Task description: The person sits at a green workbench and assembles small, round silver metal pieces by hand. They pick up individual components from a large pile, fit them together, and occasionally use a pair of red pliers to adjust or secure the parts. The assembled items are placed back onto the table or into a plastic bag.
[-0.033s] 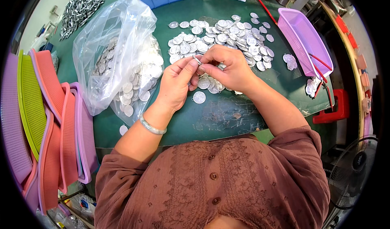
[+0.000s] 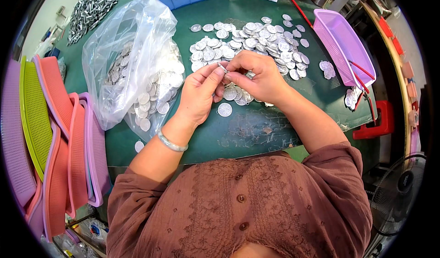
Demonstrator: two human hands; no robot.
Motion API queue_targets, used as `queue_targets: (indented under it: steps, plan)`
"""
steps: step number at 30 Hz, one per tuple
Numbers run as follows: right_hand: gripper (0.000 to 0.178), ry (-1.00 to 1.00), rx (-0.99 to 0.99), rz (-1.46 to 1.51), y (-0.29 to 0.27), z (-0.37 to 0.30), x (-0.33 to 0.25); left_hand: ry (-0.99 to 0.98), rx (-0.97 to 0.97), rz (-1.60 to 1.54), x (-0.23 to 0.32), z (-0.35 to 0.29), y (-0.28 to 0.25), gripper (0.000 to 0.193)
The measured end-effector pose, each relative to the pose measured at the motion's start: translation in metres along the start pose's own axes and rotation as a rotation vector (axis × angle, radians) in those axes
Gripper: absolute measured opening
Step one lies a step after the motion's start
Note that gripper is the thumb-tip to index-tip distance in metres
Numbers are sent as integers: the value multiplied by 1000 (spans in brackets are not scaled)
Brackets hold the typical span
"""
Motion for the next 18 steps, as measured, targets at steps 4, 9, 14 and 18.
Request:
queue_targets:
  steps: [4,9,14,18]
  plan:
    - [9,-64,10,-27,0,-1,-3,7,5,57,4,-2,2,25]
    - [10,-40,9,-82,2,-2,-1,51,-34,64,9,-2,5,28]
    - [10,-1,33,-38,0,-3,3,54,-39,49,9,-2,5,29]
    - [10,29,29,1,1,-4,6,41,-23,43,7,-3,2,27]
Point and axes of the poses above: each hand's wrist, its own z-axis towards the middle knuckle, its own y-axis out of the palm, x = y × z, the point moved 10 cm from there along z, towards the middle knuckle, and after that the axes turned 8 degrees about z, right-handed, at the moved point
